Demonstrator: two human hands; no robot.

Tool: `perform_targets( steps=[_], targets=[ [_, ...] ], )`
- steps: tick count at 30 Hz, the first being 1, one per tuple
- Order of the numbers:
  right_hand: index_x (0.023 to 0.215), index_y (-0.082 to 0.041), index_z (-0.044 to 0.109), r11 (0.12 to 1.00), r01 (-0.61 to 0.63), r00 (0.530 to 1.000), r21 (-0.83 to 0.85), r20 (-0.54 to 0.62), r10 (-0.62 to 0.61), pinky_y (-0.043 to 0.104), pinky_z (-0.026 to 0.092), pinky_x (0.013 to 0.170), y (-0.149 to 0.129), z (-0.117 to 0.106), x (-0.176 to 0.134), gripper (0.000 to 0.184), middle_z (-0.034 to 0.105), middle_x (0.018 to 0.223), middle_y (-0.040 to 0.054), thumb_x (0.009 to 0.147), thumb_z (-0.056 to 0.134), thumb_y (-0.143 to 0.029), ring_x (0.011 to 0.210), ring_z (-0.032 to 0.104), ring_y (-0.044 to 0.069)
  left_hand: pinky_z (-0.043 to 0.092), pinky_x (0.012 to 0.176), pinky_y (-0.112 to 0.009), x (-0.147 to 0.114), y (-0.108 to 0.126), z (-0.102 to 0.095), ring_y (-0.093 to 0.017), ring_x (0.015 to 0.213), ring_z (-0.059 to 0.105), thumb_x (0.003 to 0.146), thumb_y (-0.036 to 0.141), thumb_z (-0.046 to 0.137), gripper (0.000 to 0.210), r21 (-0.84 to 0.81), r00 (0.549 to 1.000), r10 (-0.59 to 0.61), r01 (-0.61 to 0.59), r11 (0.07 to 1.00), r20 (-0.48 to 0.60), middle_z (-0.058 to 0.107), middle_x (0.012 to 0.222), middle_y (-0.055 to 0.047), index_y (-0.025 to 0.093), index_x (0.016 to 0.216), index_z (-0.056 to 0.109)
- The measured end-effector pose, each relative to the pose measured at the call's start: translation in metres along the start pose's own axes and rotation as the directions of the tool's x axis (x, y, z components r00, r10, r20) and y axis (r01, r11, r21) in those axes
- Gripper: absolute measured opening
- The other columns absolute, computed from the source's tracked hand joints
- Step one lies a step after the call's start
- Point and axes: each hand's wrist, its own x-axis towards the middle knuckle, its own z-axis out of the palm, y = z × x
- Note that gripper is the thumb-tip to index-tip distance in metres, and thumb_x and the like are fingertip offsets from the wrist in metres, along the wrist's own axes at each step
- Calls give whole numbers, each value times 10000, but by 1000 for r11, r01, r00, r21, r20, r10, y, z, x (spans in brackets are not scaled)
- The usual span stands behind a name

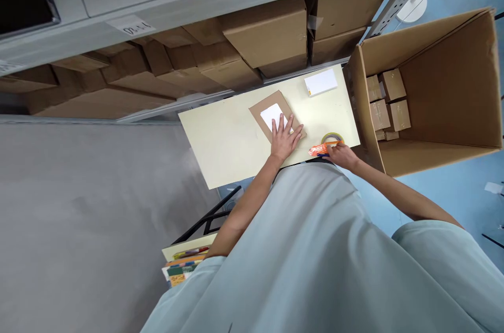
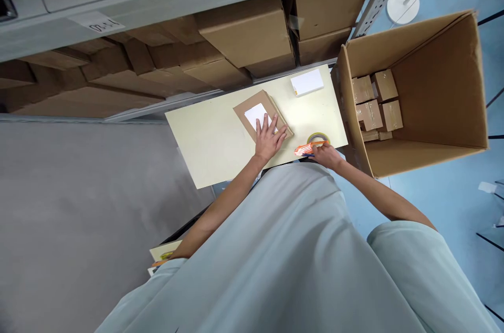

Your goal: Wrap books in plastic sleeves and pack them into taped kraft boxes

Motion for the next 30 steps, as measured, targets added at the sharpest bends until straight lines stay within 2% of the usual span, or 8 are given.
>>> perform_targets(
  steps=[2,6,10,14,16,23,27,30],
  targets=[
    [1413,60,534,1000,-3,1000,-17,-16,3,397,442,931,15,-1,-9,626,808,1017,264,1150,430,-498,942,782,349,-23,1353,-720,0,2,1,-327,1711,41,1050,470,582,448,9,1000,-12,12,1000,-12,371,1774,-41,378,1478,679],
    [1392,29,536,999,-24,998,-38,-56,22,402,428,954,31,-10,-6,583,806,1016,261,1144,446,-491,924,776,339,-15,1357,-713,-1,4,3,-324,1710,48,1053,458,575,448,34,1000,-3,3,999,-15,363,1776,-37,380,1482,676],
    [1319,-20,580,999,-26,1000,-44,-10,26,398,438,955,42,-13,-19,523,807,1011,252,1125,495,-499,949,774,346,-9,1358,-710,-2,4,4,-322,1709,65,1065,424,557,426,57,1000,11,-10,998,-16,359,1777,-38,380,1468,688],
    [1218,-61,622,989,-130,991,-67,28,132,398,456,903,60,-14,-49,511,801,1030,263,1128,457,-536,979,766,363,-5,1350,-724,-2,6,4,-322,1711,73,1066,429,558,417,36,1000,20,-19,999,-21,382,1769,-51,358,1454,694],
    [1223,-60,614,982,-179,983,-58,29,181,400,458,901,64,-20,-53,522,800,1021,260,1134,427,-540,978,764,364,-3,1348,-725,-3,8,4,-320,1711,71,1070,426,554,408,26,999,28,-27,999,-30,390,1766,-54,355,1444,699],
    [1325,-1,537,929,-369,929,39,-17,370,389,483,883,40,-53,-5,561,787,1010,280,1146,368,-505,942,769,352,34,1357,-705,-14,13,6,-319,1707,104,1084,396,535,383,45,998,54,-53,998,-38,402,1759,-61,359,1420,716],
    [1364,33,524,889,-441,894,121,-25,447,393,513,815,17,-61,17,598,778,1010,284,1142,360,-498,908,763,358,44,1350,-721,-16,17,7,-340,1707,103,1088,384,543,384,49,997,53,-50,998,-63,376,1769,-89,336,1432,708],
    [1333,16,570,847,-495,864,195,10,503,405,535,829,-5,-64,28,581,772,1016,271,1133,379,-495,932,766,364,46,1343,-744,-15,21,5,-362,1707,105,1077,366,571,397,54,998,38,-36,998,-44,349,1781,-87,330,1454,690]
  ],
)
